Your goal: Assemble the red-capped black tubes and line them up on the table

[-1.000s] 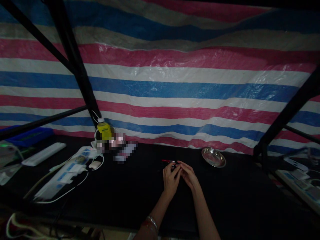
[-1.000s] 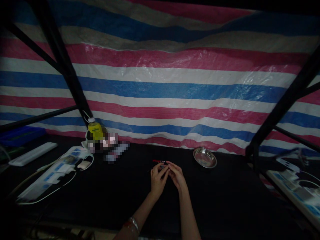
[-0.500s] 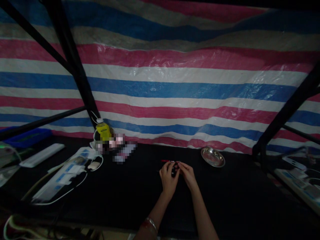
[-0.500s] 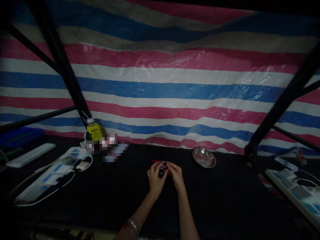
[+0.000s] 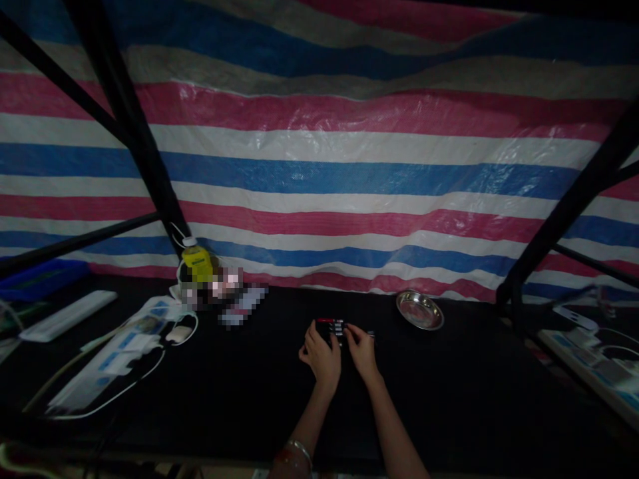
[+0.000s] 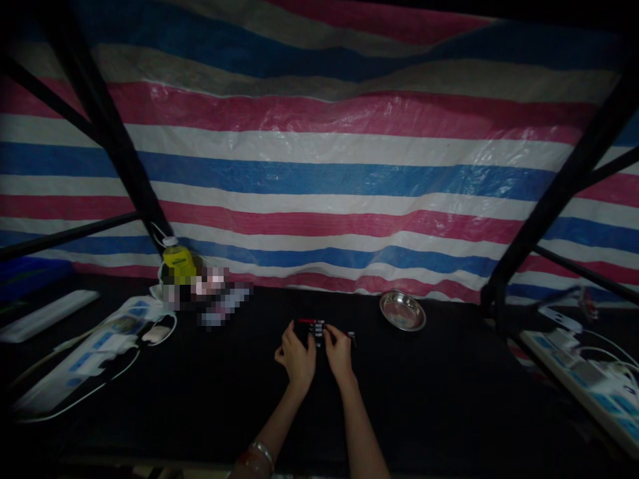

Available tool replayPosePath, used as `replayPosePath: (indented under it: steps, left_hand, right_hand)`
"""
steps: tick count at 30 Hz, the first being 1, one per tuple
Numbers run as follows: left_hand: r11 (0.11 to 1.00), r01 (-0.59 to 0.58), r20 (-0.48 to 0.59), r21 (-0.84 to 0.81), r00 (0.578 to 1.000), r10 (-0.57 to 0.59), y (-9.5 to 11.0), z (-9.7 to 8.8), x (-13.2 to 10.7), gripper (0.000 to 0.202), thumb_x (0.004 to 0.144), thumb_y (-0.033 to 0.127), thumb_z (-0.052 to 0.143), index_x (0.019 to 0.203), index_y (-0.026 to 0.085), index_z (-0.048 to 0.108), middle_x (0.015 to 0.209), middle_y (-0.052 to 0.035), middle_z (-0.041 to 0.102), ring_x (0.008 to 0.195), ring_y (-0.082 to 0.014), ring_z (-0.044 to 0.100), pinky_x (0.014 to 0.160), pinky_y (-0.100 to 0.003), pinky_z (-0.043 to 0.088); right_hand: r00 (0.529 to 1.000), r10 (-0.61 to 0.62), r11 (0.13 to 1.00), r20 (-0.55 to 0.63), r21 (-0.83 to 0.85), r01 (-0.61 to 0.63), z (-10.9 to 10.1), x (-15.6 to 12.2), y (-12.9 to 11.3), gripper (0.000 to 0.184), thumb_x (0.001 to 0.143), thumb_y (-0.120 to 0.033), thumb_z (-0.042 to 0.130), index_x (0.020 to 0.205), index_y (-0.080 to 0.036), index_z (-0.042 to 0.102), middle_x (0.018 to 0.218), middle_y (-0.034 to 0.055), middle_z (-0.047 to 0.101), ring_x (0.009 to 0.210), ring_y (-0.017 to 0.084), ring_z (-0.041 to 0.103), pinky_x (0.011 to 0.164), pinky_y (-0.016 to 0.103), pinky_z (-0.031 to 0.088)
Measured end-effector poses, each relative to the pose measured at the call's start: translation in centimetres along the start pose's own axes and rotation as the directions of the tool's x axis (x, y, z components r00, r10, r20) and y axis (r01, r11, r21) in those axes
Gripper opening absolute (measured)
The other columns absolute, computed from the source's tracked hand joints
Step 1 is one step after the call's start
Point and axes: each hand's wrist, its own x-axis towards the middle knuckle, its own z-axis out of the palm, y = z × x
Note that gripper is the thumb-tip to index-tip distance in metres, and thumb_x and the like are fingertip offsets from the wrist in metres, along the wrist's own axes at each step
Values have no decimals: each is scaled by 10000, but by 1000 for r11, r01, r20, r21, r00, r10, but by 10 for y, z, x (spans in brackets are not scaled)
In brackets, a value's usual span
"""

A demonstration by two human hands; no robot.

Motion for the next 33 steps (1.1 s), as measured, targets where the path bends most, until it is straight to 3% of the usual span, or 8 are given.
replayPosePath:
  steps: [7, 13, 16, 19, 25, 33]
  left_hand:
    - [996, -28, -16, -81, 1000, 26, -5, 3, 2, 433, 816, 192, 425, 1244, 151, 375, 1195, -154, 507, 1126, -269, 466, 907, -482, 303]
    - [974, -91, -81, -209, 994, 75, -15, 11, 3, 385, 774, 97, 446, 1143, 185, 512, 1222, -129, 419, 1169, -263, 405, 912, -437, 360]
    - [957, -126, -94, -261, 990, 105, -17, 14, 3, 356, 792, 115, 446, 1126, 185, 543, 1216, -128, 412, 1120, -248, 447, 902, -423, 384]
    - [962, -122, -50, -244, 992, 113, -16, 13, 4, 322, 799, 137, 467, 1093, 200, 583, 1221, -122, 428, 1050, -238, 495, 892, -444, 380]
    - [988, -34, 76, -148, 996, 46, -13, 8, 7, 243, 774, 139, 513, 963, 217, 642, 1163, -108, 503, 1125, -274, 462, 906, -479, 340]
    - [991, 5, -16, -131, 1000, -7, -15, -2, 10, 268, 819, 183, 450, 1055, 210, 576, 1196, -113, 504, 1127, -250, 476, 917, -465, 309]
  right_hand:
    - [997, 73, 984, -33, 163, -67, 4, 0, 0, 343, 732, -425, 605, 966, -188, 681, 921, 79, 694, 847, 239, 649, 812, 379, 500]
    - [992, 79, 961, -102, 272, -48, 6, -3, -8, 345, 738, -406, 615, 995, -179, 661, 939, 76, 690, 866, 221, 648, 819, 350, 501]
    - [992, 80, 948, -96, 314, -46, 9, -6, -14, 351, 755, -395, 606, 1023, -174, 651, 890, 73, 698, 828, 217, 658, 799, 350, 511]
    - [997, 37, 954, -61, 300, -17, 13, -11, -18, 342, 759, -389, 608, 1024, -178, 658, 909, 73, 696, 831, 211, 658, 808, 344, 511]
    - [1000, -10, 972, -21, 233, 15, 17, -12, -15, 335, 758, -393, 608, 1014, -185, 669, 957, 76, 685, 863, 211, 645, 824, 341, 499]
    - [996, 71, 974, -62, 221, -56, 14, -6, -6, 351, 728, -437, 613, 968, -188, 672, 887, 75, 695, 785, 221, 654, 774, 353, 507]
